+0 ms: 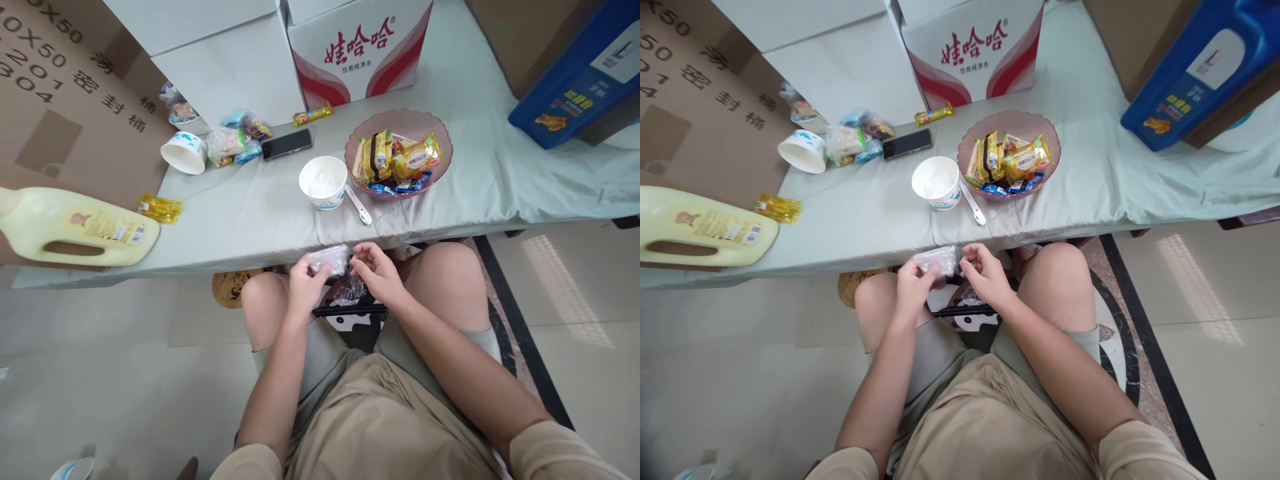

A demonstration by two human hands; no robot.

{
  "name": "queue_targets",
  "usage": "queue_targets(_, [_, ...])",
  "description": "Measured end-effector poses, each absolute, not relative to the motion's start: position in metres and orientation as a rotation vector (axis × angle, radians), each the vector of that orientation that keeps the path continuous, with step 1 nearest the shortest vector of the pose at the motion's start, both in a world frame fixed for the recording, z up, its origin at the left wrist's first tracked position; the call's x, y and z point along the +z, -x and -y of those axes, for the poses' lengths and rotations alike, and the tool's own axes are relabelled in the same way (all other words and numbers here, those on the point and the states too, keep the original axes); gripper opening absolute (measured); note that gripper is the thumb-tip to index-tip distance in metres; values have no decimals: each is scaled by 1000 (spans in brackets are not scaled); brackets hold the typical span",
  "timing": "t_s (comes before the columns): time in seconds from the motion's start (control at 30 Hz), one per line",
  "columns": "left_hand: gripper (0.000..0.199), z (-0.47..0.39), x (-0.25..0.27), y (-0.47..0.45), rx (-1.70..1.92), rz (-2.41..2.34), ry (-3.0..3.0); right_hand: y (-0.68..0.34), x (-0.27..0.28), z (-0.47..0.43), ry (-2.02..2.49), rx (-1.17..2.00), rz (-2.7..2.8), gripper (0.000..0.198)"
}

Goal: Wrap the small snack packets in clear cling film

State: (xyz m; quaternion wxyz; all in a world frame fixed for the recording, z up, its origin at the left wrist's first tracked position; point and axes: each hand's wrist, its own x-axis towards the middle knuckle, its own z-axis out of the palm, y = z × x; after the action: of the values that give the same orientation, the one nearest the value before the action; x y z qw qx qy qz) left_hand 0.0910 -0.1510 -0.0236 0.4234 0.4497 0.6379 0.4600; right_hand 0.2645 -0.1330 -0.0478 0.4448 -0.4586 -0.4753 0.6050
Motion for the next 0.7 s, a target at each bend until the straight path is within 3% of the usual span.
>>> queue_targets(0.13, [16,103,18,-71,1352,-1907,-1543,-264,-42,132,1185,1500,1203,23])
queue_targets(0.27, [13,32,59,-74,1215,-1849,-2061,-265,-38,133,1200,1530,1258,17])
queue_targets(0.4, [13,-22,74,-100,644,-1832,-2436,-266,-39,133,1230,1571,1312,16])
queue_targets(0.53, [22,-45,74,-126,-73,-2071,-2363,-267,-39,131,1244,1545,1379,15])
queue_targets(0.7, [35,-66,64,-135,-512,-2067,-2134,-260,-39,123,1264,1527,1423,14])
